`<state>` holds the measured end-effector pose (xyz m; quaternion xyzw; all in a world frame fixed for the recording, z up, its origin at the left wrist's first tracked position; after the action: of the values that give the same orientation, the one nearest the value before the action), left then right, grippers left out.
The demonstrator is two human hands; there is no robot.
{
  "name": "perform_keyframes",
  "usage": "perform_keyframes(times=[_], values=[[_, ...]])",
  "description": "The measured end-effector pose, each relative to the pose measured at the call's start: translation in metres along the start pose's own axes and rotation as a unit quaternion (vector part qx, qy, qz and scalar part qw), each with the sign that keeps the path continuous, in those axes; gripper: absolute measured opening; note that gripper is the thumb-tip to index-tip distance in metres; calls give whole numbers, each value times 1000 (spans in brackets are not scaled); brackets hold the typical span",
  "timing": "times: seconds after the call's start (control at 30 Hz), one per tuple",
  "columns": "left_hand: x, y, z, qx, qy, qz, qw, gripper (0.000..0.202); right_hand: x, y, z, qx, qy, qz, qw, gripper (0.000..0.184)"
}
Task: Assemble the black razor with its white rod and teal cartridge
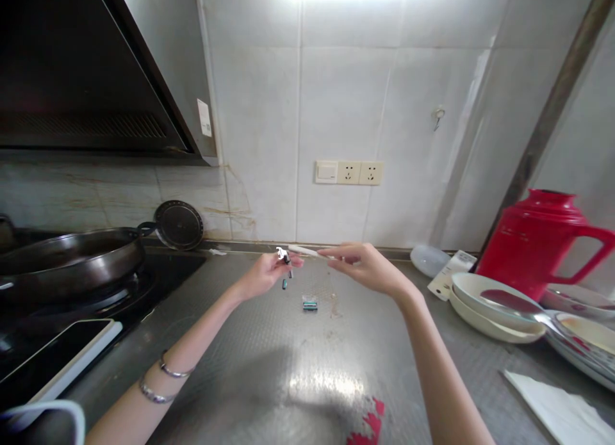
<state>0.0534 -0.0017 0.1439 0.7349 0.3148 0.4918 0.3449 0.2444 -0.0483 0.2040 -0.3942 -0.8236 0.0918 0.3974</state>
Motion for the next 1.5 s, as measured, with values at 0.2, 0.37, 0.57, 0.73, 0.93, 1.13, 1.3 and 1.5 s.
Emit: perform_keyframes(times=[0.2, 0.37, 0.57, 0.73, 0.93, 1.13, 1.3, 1.5], values=[[-1, -1, 3, -1, -22, -18, 1000, 32, 0, 1, 1, 6, -4, -1, 1000, 37], [-3, 5, 2, 9, -14, -19, 1000, 30, -1, 8, -3, -25, 8, 1, 1000, 37], [-3, 6, 1, 59, 0, -8, 998, 22, -2, 8, -9, -6, 40, 18, 999, 40], [-4, 7, 0, 82, 16, 21, 996, 25, 0, 7, -6, 16, 43, 24, 999, 42], [-4, 5, 1, -22, 59, -11, 998, 30, 3, 11, -5, -31, 61, 23, 997, 42], [-2, -6, 2, -59, 110, -42, 991, 31, 6, 23, 5, -15, 82, 48, 995, 44], [-1, -11, 7, -99, 98, -63, 988, 34, 10, 28, 16, 12, 103, 49, 993, 42], [-3, -15, 14, -141, 73, -100, 982, 36, 9, 24, 21, 18, 79, 38, 996, 46]])
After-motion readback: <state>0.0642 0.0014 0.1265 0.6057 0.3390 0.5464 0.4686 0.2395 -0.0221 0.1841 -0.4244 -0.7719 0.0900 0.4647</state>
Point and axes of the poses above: each hand's wrist, its own x-axis towards the middle knuckle, its own z-axis out of the palm, y = z × x, the point moved 5 cm from there along x, towards the middle knuckle, and after that the axes turned 10 degrees about y, right-handed, at the moved point
